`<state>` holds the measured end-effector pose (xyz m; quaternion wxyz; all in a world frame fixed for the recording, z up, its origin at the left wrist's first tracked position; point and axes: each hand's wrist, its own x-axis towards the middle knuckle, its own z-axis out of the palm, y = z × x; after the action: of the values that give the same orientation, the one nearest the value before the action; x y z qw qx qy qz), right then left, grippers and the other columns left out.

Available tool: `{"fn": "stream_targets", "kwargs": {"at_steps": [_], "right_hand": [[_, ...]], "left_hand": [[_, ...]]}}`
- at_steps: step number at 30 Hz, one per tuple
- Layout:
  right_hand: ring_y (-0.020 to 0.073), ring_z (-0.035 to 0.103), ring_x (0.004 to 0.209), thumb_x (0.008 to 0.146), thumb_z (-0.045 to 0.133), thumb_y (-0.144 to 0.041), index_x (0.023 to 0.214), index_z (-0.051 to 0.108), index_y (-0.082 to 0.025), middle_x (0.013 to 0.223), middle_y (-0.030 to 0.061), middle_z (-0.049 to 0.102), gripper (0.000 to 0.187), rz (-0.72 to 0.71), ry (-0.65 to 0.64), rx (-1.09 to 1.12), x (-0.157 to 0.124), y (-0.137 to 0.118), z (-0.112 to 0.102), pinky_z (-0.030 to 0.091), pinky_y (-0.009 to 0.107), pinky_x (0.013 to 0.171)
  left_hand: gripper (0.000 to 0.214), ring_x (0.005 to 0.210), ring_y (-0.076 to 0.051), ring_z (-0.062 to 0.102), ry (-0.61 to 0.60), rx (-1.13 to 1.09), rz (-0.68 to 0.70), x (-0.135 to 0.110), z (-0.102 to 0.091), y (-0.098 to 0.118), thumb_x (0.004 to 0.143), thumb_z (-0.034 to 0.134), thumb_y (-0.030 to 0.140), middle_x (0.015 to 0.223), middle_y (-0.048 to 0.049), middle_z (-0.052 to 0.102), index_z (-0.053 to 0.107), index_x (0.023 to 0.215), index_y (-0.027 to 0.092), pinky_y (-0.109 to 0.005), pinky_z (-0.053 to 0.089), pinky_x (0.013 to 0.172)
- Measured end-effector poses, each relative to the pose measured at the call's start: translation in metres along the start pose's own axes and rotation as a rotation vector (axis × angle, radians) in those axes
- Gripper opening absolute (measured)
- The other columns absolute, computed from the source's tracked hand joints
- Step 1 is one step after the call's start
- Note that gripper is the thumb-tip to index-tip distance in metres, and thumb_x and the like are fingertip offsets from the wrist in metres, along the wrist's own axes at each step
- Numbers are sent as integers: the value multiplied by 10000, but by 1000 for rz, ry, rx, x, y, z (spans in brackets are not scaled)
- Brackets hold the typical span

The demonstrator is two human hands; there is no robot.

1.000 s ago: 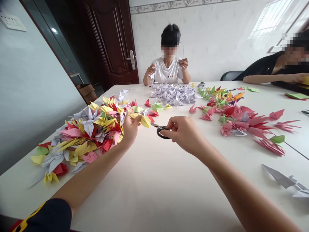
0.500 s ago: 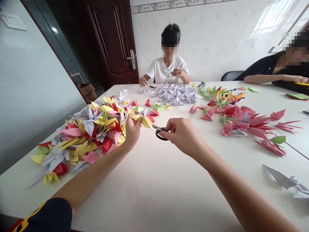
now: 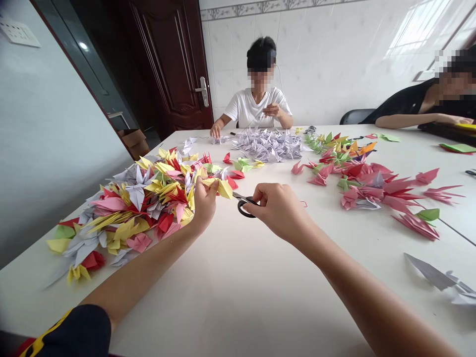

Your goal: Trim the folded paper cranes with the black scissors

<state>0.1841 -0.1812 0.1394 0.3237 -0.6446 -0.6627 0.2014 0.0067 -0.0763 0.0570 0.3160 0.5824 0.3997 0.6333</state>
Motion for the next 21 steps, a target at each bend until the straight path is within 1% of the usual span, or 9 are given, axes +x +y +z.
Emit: {"fn": "stream_targets", "kwargs": {"at_steps": [2, 4, 6, 8, 10, 13, 17, 19, 21], "right_hand": [[115, 392, 468, 764, 682, -405, 653, 537, -215, 503, -25, 525, 263, -61, 41, -35, 0, 0, -1, 262, 250, 447], [115, 384, 476, 783, 664, -403, 684, 542, -218, 515, -26, 530, 243, -164, 109, -66, 1, 2, 0, 299, 254, 469], [122, 425, 494, 805, 642, -403, 734, 562, -217, 560, -10, 570, 215, -291, 188, -76, 2, 5, 3, 352, 263, 504], [138, 496, 522, 828, 619, -405, 778, 582, -216, 620, 18, 623, 199, -398, 240, -75, 3, 8, 8, 400, 272, 540], [152, 538, 533, 844, 603, -409, 791, 589, -222, 645, 34, 652, 195, -459, 277, -92, 3, 11, 15, 428, 281, 554], [160, 542, 518, 862, 599, -420, 781, 593, -231, 620, 34, 643, 206, -506, 356, -135, 1, 15, 27, 443, 288, 551], [156, 523, 492, 899, 570, -379, 785, 603, -225, 570, 27, 608, 195, -604, 410, -180, 0, 17, 40, 427, 284, 536], [157, 516, 487, 904, 568, -345, 789, 610, -220, 550, 26, 593, 175, -659, 439, -218, 1, 19, 43, 413, 283, 530], [162, 525, 502, 904, 574, -328, 803, 619, -218, 556, 32, 599, 155, -680, 473, -261, 3, 22, 44, 407, 287, 537]], "left_hand": [[409, 741, -152, 597, 44, -32, 41, 4, -2, 5, 873, 632, 581, 805, -7, 584, 453, 906, 215, -272, 473, 666], [432, 783, -157, 601, 102, -79, 87, 10, -6, 12, 854, 645, 600, 832, -11, 579, 449, 910, 219, -281, 483, 706], [445, 799, -155, 600, 151, -155, 127, 18, -12, 22, 842, 657, 604, 840, -8, 565, 432, 901, 225, -286, 492, 736], [455, 787, -147, 596, 184, -216, 156, 25, -17, 31, 839, 654, 615, 824, -1, 554, 415, 893, 232, -286, 498, 745], [468, 765, -139, 590, 208, -246, 167, 28, -20, 39, 837, 643, 634, 802, 6, 551, 403, 885, 235, -282, 500, 736], [483, 762, -130, 592, 235, -293, 165, 27, -22, 47, 821, 661, 639, 805, 6, 559, 407, 879, 233, -269, 501, 729], [451, 783, -124, 607, 206, -425, 121, 23, -22, 57, 799, 731, 564, 817, 8, 578, 441, 884, 229, -259, 509, 743], [421, 757, -114, 606, 169, -490, 81, 23, -24, 62, 811, 728, 539, 811, 13, 580, 450, 885, 230, -252, 505, 719], [405, 729, -109, 610, 132, -506, 45, 25, -26, 67, 810, 729, 525, 794, 19, 583, 464, 903, 234, -250, 497, 694]]}}
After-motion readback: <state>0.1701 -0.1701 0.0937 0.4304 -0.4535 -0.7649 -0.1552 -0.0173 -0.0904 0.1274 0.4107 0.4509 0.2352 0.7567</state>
